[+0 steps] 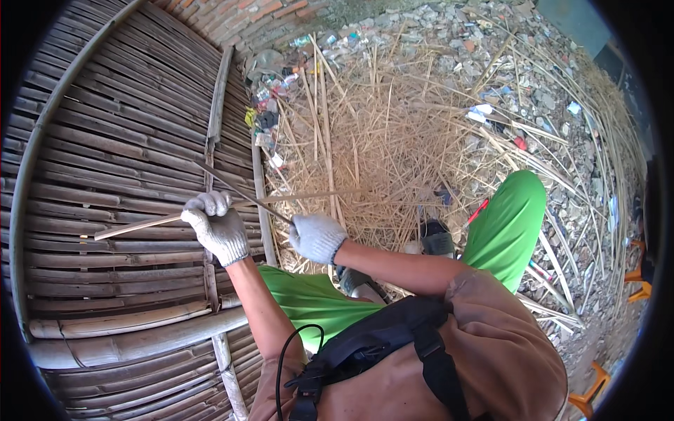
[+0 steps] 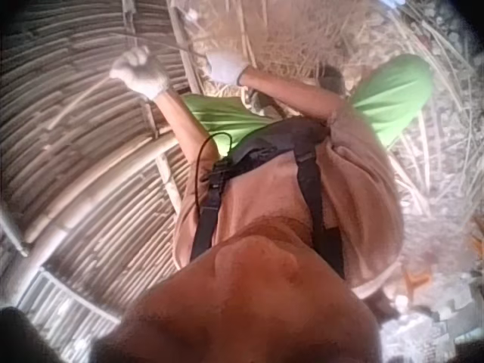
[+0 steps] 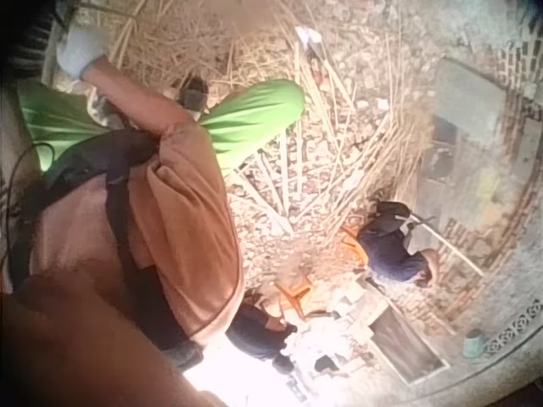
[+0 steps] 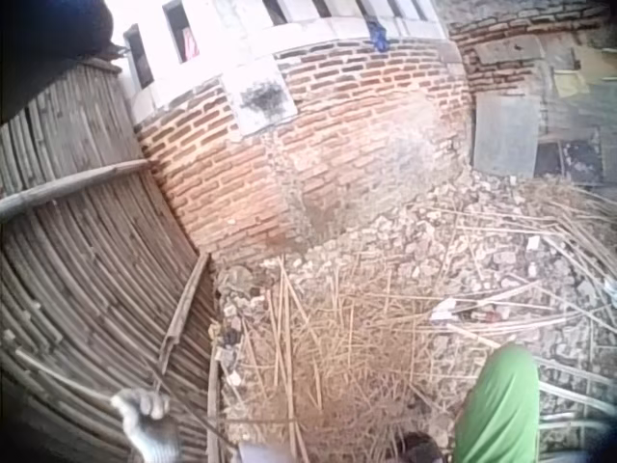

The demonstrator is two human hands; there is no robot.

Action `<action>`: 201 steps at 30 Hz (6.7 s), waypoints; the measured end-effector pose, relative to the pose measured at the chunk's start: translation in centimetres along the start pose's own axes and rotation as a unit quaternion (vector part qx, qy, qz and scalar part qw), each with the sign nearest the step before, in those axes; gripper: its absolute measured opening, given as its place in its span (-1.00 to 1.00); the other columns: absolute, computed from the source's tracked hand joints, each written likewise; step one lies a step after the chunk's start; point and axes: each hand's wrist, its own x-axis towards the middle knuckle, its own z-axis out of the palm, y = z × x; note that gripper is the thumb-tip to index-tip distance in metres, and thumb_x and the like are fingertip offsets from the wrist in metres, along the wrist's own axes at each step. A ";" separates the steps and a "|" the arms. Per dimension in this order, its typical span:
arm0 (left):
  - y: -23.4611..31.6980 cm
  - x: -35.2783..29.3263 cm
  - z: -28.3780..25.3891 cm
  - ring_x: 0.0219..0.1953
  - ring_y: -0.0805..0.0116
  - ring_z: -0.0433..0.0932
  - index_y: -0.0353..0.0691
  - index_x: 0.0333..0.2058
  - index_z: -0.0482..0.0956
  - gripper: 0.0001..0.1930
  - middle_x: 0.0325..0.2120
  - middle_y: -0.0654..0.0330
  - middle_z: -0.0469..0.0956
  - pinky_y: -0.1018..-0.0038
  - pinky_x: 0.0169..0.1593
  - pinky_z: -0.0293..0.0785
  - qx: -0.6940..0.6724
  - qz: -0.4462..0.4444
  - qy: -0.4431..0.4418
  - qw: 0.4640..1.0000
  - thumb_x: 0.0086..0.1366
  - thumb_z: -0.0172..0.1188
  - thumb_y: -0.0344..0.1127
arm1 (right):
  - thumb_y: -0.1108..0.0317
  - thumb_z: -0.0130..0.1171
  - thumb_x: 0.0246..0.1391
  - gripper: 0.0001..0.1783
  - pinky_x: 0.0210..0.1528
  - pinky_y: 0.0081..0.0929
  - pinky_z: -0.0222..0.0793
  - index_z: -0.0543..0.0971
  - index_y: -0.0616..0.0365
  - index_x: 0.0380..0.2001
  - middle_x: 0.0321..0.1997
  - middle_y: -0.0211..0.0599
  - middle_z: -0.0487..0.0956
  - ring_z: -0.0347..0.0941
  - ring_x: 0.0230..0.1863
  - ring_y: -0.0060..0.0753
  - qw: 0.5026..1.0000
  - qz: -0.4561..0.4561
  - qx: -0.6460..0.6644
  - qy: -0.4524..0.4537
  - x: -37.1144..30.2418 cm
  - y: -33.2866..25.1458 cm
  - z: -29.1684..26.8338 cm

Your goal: The person uses a cleaver-style knife to strip and shave thin layers from a length of bamboo while sitting on the ground.

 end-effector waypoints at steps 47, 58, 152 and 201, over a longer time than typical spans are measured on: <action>0.8 -1.9 -2.8 -0.39 0.40 0.23 -0.02 -0.44 0.47 -0.54 -0.52 0.39 0.24 0.41 -0.25 0.19 0.060 0.039 0.122 0.990 0.28 0.45 0.17 | 0.12 0.08 0.18 -0.59 -0.03 0.06 0.64 0.75 0.23 -0.23 -0.20 0.15 0.74 0.72 -0.16 0.20 0.990 0.107 0.025 -0.086 -2.8 6.1 0.9; 0.2 -2.0 -6.4 -0.42 0.41 0.27 -0.04 -0.40 0.48 -0.54 -0.53 0.39 0.27 0.36 -0.21 0.31 0.040 0.034 0.119 0.992 0.27 0.42 0.20 | 0.09 0.11 0.15 -0.54 0.07 0.02 0.63 0.79 0.23 -0.18 -0.07 0.26 0.72 0.72 -0.04 0.19 0.971 0.193 -0.083 -0.112 -5.1 24.3 5.5; 8.2 3.0 -6.9 -0.32 0.31 0.46 -0.19 -0.20 0.58 -0.56 -0.37 0.22 0.50 0.27 -0.21 0.52 0.472 0.175 0.244 0.829 0.61 -0.02 0.08 | 0.08 0.11 0.44 -0.60 -0.68 -0.31 0.45 0.53 0.15 -0.42 -0.63 -0.31 0.55 0.49 -0.70 -0.33 0.811 0.239 0.516 -0.138 -3.3 8.9 -1.4; 1.2 -3.0 -7.3 -0.37 0.29 0.52 -0.19 -0.29 0.49 -0.73 -0.42 0.21 0.55 0.18 -0.13 0.60 0.198 0.100 0.209 0.952 0.51 0.26 -0.14 | 0.11 0.19 0.16 -0.57 -0.10 -0.16 0.63 0.65 0.21 -0.05 -0.28 0.03 0.73 0.74 -0.21 -0.03 0.906 0.399 0.131 0.050 -14.8 29.1 4.4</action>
